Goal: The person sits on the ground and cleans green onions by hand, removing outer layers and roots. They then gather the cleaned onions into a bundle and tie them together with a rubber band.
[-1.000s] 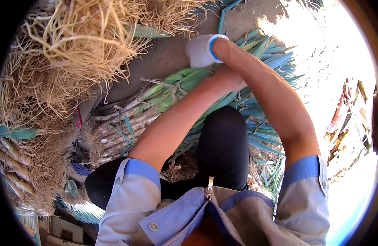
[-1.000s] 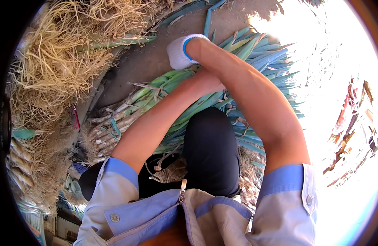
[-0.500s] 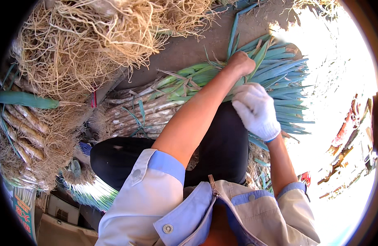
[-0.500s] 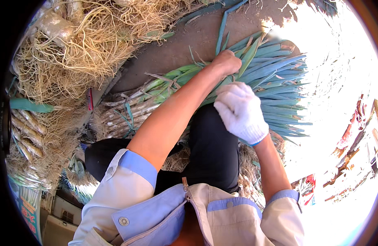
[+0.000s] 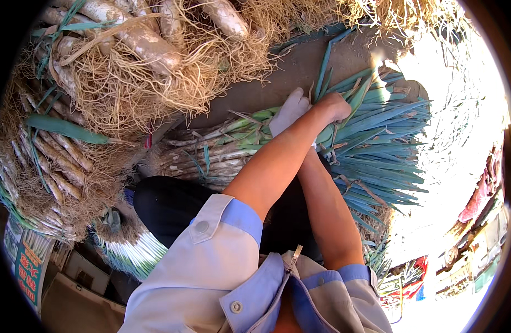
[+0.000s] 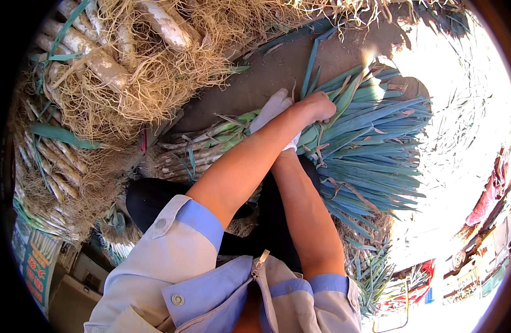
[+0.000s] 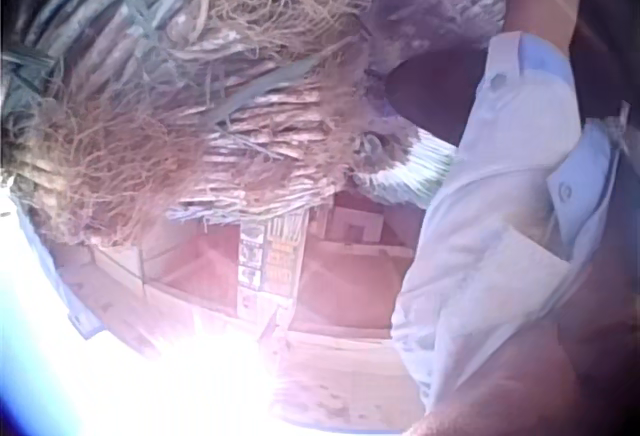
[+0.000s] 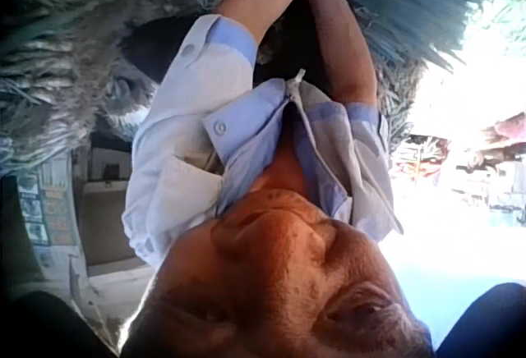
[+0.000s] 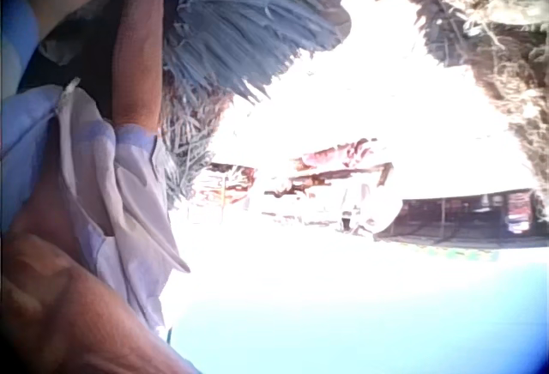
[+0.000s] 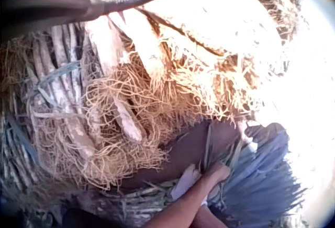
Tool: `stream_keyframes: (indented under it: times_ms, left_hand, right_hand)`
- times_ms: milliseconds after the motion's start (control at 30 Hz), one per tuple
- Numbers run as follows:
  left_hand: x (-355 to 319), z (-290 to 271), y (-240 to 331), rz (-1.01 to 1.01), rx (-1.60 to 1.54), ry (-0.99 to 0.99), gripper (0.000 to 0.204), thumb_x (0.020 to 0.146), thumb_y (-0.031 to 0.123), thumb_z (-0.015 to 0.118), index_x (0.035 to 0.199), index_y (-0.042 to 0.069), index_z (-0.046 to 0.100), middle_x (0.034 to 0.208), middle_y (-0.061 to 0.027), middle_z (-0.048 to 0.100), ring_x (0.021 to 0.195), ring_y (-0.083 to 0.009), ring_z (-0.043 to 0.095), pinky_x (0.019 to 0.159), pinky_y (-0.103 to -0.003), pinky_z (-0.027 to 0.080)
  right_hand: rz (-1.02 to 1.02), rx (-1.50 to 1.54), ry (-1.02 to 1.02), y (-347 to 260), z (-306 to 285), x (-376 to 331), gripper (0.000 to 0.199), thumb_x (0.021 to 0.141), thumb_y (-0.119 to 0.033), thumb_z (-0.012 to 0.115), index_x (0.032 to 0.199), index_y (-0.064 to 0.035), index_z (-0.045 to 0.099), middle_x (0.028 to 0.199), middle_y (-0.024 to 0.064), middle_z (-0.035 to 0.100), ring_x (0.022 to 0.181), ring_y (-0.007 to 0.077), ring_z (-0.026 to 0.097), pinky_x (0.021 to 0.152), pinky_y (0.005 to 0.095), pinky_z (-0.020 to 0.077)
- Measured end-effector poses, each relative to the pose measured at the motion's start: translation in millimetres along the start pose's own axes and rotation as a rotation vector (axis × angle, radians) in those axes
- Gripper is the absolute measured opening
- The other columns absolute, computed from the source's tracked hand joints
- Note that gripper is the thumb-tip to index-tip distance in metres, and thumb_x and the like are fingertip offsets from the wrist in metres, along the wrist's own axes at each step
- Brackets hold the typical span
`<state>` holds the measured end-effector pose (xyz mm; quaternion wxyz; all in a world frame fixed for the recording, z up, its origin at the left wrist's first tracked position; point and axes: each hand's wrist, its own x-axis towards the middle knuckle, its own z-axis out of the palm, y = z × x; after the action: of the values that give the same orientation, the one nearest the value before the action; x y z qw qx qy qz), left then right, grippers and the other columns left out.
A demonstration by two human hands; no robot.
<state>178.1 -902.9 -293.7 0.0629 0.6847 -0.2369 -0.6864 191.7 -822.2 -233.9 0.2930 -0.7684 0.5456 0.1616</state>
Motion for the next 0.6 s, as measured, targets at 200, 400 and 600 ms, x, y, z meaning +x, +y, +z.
stream_keyframes:
  times_ms: [200, 400, 600]
  left_hand:
    - [-11, -16, 15, -0.046, -0.205, -0.113, 0.017, 0.076, 0.001, 0.055, 0.078, -0.007, 0.069, 0.067, -0.0174, 0.062, 0.057, -0.0252, 0.056, 0.050, -0.041, 0.040]
    - [18, -39, -6, 0.055, -0.562, -0.238, 0.005, 0.074, -0.006, 0.060, 0.069, -0.007, 0.059, 0.066, -0.0157, 0.057, 0.049, -0.0210, 0.047, 0.048, -0.036, 0.035]
    - [13, -55, -24, 0.133, -0.788, -0.317, 0.008, 0.083, -0.002, 0.063, 0.076, -0.006, 0.061, 0.069, -0.0145, 0.058, 0.055, -0.0192, 0.050, 0.056, -0.035, 0.041]
  right_hand:
    - [-0.169, -0.088, 0.061, 30, 24, 17, 0.018, 0.083, -0.019, 0.059, 0.093, -0.0048, 0.057, 0.097, 0.0176, 0.057, 0.093, 0.0370, 0.056, 0.081, 0.0467, 0.0451]
    - [-0.453, -0.076, 0.000, 48, 26, 3, 0.026, 0.094, -0.028, 0.050, 0.108, -0.0087, 0.061, 0.112, 0.0170, 0.061, 0.107, 0.0341, 0.058, 0.088, 0.0448, 0.0464]
    - [-0.472, -0.287, -0.316, 39, -33, -11, 0.026, 0.080, -0.015, 0.061, 0.105, -0.0097, 0.066, 0.108, 0.0168, 0.065, 0.098, 0.0336, 0.064, 0.080, 0.0454, 0.0523]
